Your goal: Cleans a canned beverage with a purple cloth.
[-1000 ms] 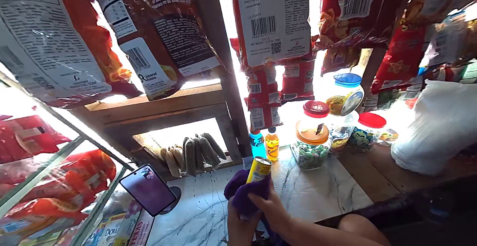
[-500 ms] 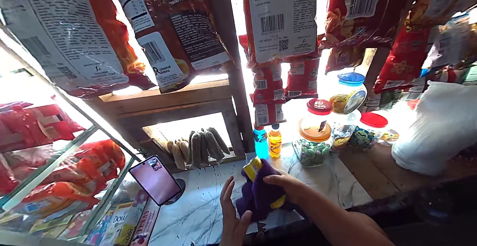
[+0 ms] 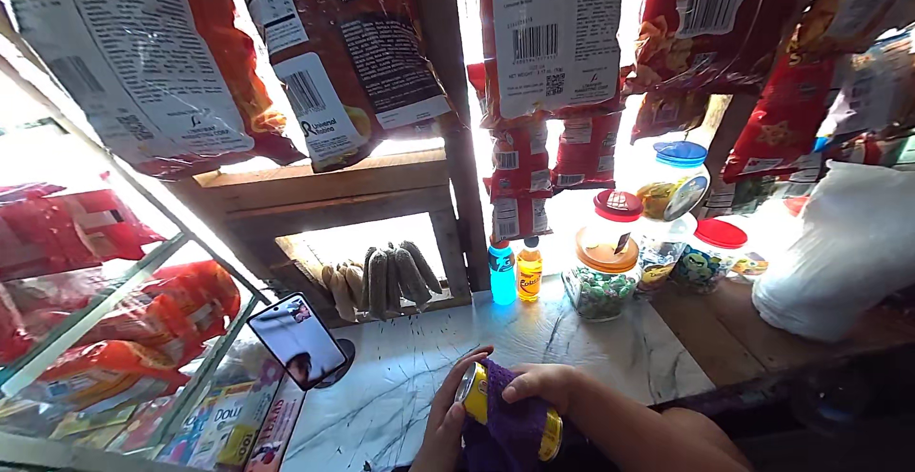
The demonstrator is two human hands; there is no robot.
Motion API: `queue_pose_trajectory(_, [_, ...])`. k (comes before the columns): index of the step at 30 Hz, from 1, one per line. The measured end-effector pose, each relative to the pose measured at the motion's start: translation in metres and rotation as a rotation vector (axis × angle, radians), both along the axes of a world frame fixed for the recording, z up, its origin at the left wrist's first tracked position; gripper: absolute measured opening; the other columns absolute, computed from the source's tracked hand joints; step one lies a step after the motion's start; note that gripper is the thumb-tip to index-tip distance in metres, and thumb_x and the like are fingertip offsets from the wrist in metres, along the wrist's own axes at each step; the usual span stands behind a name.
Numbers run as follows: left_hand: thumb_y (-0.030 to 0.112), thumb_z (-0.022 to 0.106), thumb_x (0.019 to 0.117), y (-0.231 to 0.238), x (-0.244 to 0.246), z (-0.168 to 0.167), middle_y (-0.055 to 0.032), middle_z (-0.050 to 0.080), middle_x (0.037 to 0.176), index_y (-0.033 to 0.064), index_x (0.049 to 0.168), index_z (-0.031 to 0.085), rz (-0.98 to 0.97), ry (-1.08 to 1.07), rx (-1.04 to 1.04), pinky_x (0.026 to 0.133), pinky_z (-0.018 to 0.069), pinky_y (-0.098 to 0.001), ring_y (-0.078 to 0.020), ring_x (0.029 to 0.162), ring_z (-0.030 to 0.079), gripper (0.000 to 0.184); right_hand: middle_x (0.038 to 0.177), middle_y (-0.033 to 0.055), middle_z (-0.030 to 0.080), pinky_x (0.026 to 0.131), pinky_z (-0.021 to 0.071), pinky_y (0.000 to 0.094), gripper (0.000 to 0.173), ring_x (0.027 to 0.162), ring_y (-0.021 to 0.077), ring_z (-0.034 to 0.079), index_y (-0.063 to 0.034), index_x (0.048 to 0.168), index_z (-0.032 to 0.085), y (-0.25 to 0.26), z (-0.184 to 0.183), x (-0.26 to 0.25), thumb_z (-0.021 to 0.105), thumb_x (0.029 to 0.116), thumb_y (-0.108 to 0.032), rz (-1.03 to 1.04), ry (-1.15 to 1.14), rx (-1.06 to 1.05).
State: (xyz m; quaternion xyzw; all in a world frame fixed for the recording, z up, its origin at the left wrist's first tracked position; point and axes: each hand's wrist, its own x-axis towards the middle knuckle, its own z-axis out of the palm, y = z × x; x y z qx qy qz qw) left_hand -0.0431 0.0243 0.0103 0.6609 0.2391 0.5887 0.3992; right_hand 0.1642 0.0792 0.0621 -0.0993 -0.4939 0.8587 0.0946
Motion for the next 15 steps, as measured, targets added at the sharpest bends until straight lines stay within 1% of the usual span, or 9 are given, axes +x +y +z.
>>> queue_pose_trajectory(2, [0.071, 0.039, 0.0972, 0.000, 0.003, 0.001, -0.0074, 0.057, 0.146, 0.0191, 0.145, 0.054, -0.002, -0.042, -0.019, 0.116, 0.0395, -0.0395, -0.0232, 0.138, 0.050, 0.072, 0.094, -0.0061, 0.075, 0.076, 0.0593, 0.0246, 0.029, 0.085, 0.0037, 0.071, -0.0237, 0.106, 0.070, -0.003, 0.005, 0.000, 0.072, 0.0875, -0.046, -0.025, -0.019, -0.038])
queue_pose_trajectory(4, [0.071, 0.042, 0.0964, 0.001, 0.005, 0.002, -0.0062, 0.057, 0.147, 0.0224, 0.141, 0.056, -0.018, -0.086, -0.026, 0.116, 0.0398, -0.0397, -0.0235, 0.139, 0.050, 0.067, 0.089, -0.0078, 0.074, 0.073, 0.0590, 0.0219, 0.018, 0.082, 0.0014, 0.070, -0.0262, 0.099, 0.068, -0.009, 0.020, -0.001, 0.058, 0.0934, -0.040, -0.063, -0.065, -0.081])
queue_pose_trajectory(5, [0.071, 0.044, 0.0953, 0.002, 0.005, 0.002, -0.0074, 0.056, 0.146, 0.0211, 0.138, 0.057, -0.037, -0.107, -0.035, 0.116, 0.0399, -0.0403, -0.0246, 0.139, 0.049, 0.067, 0.088, -0.0082, 0.074, 0.073, 0.0589, 0.0211, 0.019, 0.082, 0.0008, 0.070, -0.0268, 0.099, 0.068, -0.011, 0.024, -0.002, 0.055, 0.0949, -0.040, -0.073, -0.065, -0.104])
queue_pose_trajectory(7, [0.071, 0.051, 0.0923, 0.004, 0.004, 0.003, -0.0082, 0.057, 0.146, 0.0187, 0.132, 0.060, -0.091, -0.132, -0.063, 0.114, 0.0418, -0.0384, -0.0238, 0.137, 0.051, 0.066, 0.089, -0.0078, 0.073, 0.073, 0.0585, 0.0211, 0.026, 0.082, 0.0009, 0.070, -0.0263, 0.101, 0.067, -0.015, 0.026, -0.003, 0.061, 0.0929, -0.050, -0.094, -0.020, -0.165])
queue_pose_trajectory(9, [0.069, 0.055, 0.0908, 0.006, 0.004, 0.004, -0.0071, 0.058, 0.145, 0.0183, 0.130, 0.063, -0.127, -0.133, -0.071, 0.111, 0.0439, -0.0353, -0.0209, 0.135, 0.053, 0.065, 0.090, -0.0068, 0.073, 0.074, 0.0589, 0.0214, 0.034, 0.084, 0.0018, 0.070, -0.0254, 0.102, 0.067, -0.017, 0.025, -0.003, 0.067, 0.0894, -0.056, -0.105, 0.019, -0.224])
queue_pose_trajectory(11, [0.068, 0.056, 0.0915, 0.006, 0.004, 0.007, -0.0045, 0.060, 0.142, 0.0182, 0.126, 0.066, -0.088, -0.130, -0.098, 0.110, 0.0450, -0.0322, -0.0170, 0.133, 0.054, 0.061, 0.091, -0.0066, 0.073, 0.075, 0.0589, 0.0213, 0.034, 0.085, 0.0020, 0.070, -0.0246, 0.103, 0.067, -0.017, 0.025, -0.003, 0.066, 0.0898, -0.056, -0.110, 0.026, -0.227])
queue_pose_trajectory(13, [0.068, 0.054, 0.0921, 0.006, 0.003, 0.011, -0.0029, 0.062, 0.137, 0.0156, 0.121, 0.069, -0.001, -0.140, -0.161, 0.105, 0.0482, -0.0291, -0.0132, 0.126, 0.058, 0.062, 0.092, -0.0078, 0.074, 0.077, 0.0587, 0.0215, 0.033, 0.086, 0.0015, 0.070, -0.0248, 0.104, 0.067, -0.012, 0.018, -0.006, 0.066, 0.0899, -0.055, -0.096, 0.012, -0.170])
queue_pose_trajectory(14, [0.069, 0.053, 0.0920, 0.006, 0.001, 0.011, -0.0031, 0.064, 0.134, 0.0136, 0.120, 0.069, 0.050, -0.151, -0.195, 0.101, 0.0505, -0.0279, -0.0120, 0.120, 0.061, 0.064, 0.094, -0.0072, 0.074, 0.079, 0.0586, 0.0234, 0.033, 0.087, 0.0026, 0.070, -0.0235, 0.106, 0.068, -0.008, 0.010, -0.008, 0.069, 0.0894, -0.052, -0.105, 0.002, -0.124])
queue_pose_trajectory(15, [0.070, 0.052, 0.0917, 0.008, -0.001, 0.010, -0.0031, 0.065, 0.131, 0.0120, 0.119, 0.069, 0.101, -0.171, -0.232, 0.097, 0.0523, -0.0268, -0.0110, 0.115, 0.063, 0.067, 0.097, -0.0066, 0.074, 0.081, 0.0586, 0.0260, 0.035, 0.089, 0.0039, 0.070, -0.0210, 0.112, 0.065, -0.006, 0.004, -0.009, 0.070, 0.0894, -0.047, -0.126, -0.033, -0.056])
